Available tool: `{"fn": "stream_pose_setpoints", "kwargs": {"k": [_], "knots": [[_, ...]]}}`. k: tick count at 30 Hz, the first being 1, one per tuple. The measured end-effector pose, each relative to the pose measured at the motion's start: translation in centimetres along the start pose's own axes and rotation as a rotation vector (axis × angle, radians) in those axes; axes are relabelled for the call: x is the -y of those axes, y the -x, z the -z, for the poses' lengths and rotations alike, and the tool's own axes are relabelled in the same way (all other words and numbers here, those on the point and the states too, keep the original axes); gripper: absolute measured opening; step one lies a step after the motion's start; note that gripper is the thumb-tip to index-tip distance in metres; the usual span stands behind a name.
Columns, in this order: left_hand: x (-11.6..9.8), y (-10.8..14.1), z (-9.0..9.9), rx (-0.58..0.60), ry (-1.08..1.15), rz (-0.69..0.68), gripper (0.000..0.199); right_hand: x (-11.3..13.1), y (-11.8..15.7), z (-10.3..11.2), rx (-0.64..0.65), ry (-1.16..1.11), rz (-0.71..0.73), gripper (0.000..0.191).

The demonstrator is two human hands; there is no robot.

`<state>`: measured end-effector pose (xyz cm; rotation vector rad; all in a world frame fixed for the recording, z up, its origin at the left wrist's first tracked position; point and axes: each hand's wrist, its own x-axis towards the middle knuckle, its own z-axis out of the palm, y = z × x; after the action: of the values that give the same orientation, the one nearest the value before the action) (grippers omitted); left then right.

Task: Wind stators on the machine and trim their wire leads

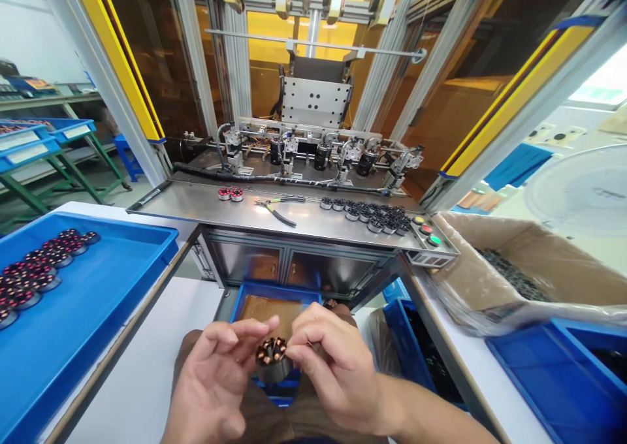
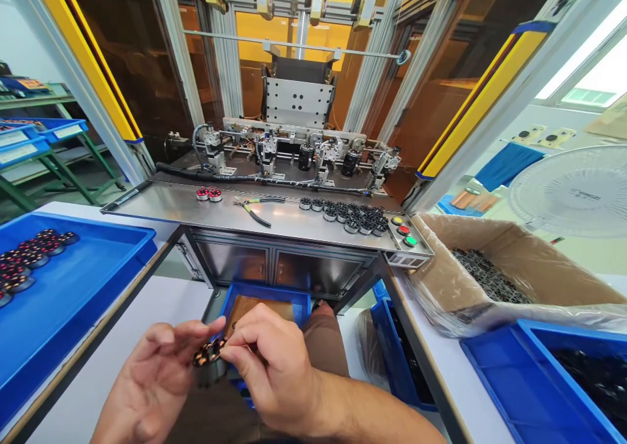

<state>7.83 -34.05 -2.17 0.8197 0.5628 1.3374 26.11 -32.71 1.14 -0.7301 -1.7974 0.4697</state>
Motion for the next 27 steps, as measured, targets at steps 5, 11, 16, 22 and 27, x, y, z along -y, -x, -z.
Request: {"fn": "stream_pose_setpoints", "kwargs": {"k": [5, 11, 16, 22, 27], "knots": [[0.7, -0.9, -0.1, 0.177, 0.102, 0.375, 0.052, -0.3, -0.2, 0.6, 0.07, 0.144, 0.232, 0.015], [1.1, -0.9, -0.1, 0.236, 0.116, 0.497, 0.041, -0.7, -0.4, 1.1, 0.1, 0.156, 0.36, 0.012], [0.3, -0.6, -0.5, 0.11, 0.069, 0.346, 0.04, -0.6, -0.8, 1.9, 0.101, 0.085, 0.302, 0.007], [-0.3, 0.1, -1.4, 0.006, -0.026, 0.354, 0.046, -0.4, -1.4, 2.9, 0.138, 0.105, 0.271, 0.017], [-0.5, 0.2, -1.7, -0.003, -0.056, 0.353, 0.048, -0.6, -1.5, 3.0, 0.152, 0.073, 0.274, 0.015]]}}
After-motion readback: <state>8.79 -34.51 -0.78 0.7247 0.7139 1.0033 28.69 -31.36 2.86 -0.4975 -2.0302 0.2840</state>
